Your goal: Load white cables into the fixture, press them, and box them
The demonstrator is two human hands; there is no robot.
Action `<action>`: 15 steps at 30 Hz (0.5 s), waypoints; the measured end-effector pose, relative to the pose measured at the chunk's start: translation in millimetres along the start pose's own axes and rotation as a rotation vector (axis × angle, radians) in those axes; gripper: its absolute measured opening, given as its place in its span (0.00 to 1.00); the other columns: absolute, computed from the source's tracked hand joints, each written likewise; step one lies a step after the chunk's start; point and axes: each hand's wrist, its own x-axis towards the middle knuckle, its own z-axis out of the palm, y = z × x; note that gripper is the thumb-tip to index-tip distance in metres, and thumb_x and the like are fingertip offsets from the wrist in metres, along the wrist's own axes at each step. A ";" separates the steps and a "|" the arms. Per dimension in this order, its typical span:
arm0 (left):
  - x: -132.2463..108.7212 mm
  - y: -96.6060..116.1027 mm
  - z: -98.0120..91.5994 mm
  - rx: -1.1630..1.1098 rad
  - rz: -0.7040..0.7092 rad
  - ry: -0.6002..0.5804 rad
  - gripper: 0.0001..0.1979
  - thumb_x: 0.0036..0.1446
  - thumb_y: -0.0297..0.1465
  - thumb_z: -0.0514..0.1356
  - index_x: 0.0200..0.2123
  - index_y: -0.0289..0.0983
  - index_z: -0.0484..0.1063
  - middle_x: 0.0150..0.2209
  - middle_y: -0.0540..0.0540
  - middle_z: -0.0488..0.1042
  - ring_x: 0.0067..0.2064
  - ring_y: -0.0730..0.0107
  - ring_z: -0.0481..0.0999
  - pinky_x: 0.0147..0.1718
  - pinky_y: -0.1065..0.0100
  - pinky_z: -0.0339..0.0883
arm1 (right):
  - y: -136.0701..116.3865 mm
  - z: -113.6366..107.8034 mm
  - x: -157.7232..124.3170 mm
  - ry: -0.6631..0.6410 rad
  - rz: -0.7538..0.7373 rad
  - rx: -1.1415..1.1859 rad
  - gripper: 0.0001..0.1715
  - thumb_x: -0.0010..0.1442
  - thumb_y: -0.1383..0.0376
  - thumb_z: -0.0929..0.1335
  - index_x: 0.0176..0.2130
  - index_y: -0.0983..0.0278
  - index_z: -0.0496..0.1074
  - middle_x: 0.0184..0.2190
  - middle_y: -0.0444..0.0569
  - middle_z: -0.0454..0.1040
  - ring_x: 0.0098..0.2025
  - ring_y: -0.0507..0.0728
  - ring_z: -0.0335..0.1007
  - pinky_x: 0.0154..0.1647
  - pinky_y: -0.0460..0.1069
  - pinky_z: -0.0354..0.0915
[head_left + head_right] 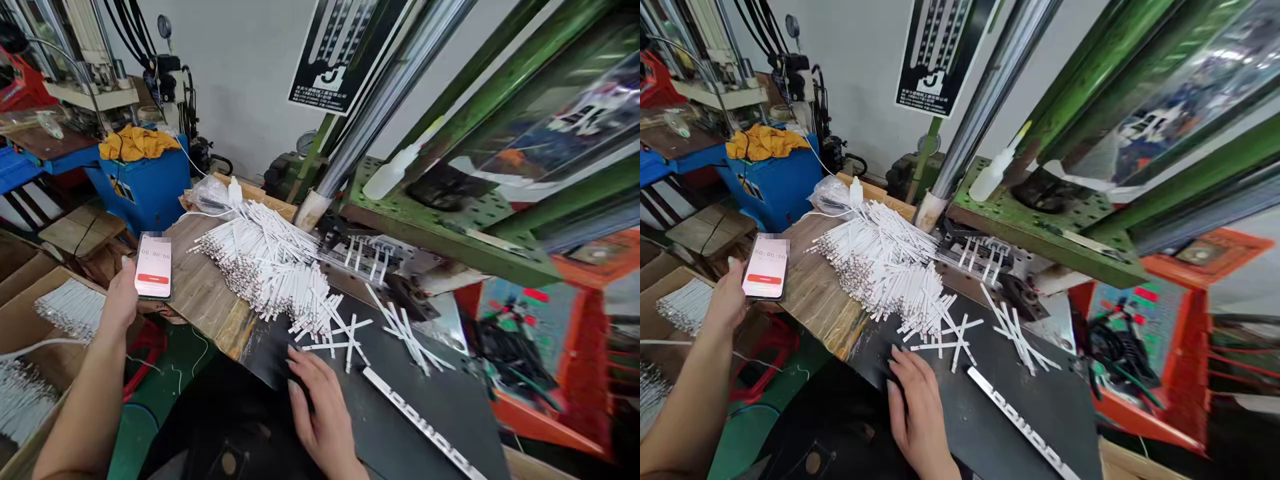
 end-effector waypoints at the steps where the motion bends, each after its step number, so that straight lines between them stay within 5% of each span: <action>1: 4.6 0.8 -0.7 0.072 0.048 0.018 0.33 0.63 0.53 0.42 0.46 0.34 0.74 0.40 0.40 0.79 0.42 0.57 0.78 0.39 0.65 0.71 | -0.2 0.6 0.3 -0.002 0.003 -0.004 0.15 0.66 0.72 0.61 0.52 0.67 0.66 0.53 0.57 0.70 0.57 0.63 0.61 0.53 0.58 0.65; 8: 11.8 18.7 -4.6 0.717 0.127 0.053 0.35 0.66 0.49 0.34 0.47 0.32 0.73 0.46 0.31 0.76 0.51 0.45 0.73 0.46 0.55 0.67 | 0.5 2.7 1.0 -0.001 0.036 -0.003 0.16 0.66 0.72 0.61 0.53 0.65 0.65 0.53 0.56 0.71 0.57 0.63 0.63 0.53 0.60 0.67; 15: -9.7 44.9 2.4 0.966 0.093 -0.075 0.33 0.67 0.47 0.33 0.60 0.33 0.62 0.57 0.26 0.67 0.58 0.33 0.65 0.51 0.39 0.58 | 0.6 3.1 4.7 0.022 0.065 0.029 0.19 0.65 0.72 0.61 0.55 0.64 0.63 0.54 0.57 0.70 0.58 0.62 0.63 0.55 0.62 0.66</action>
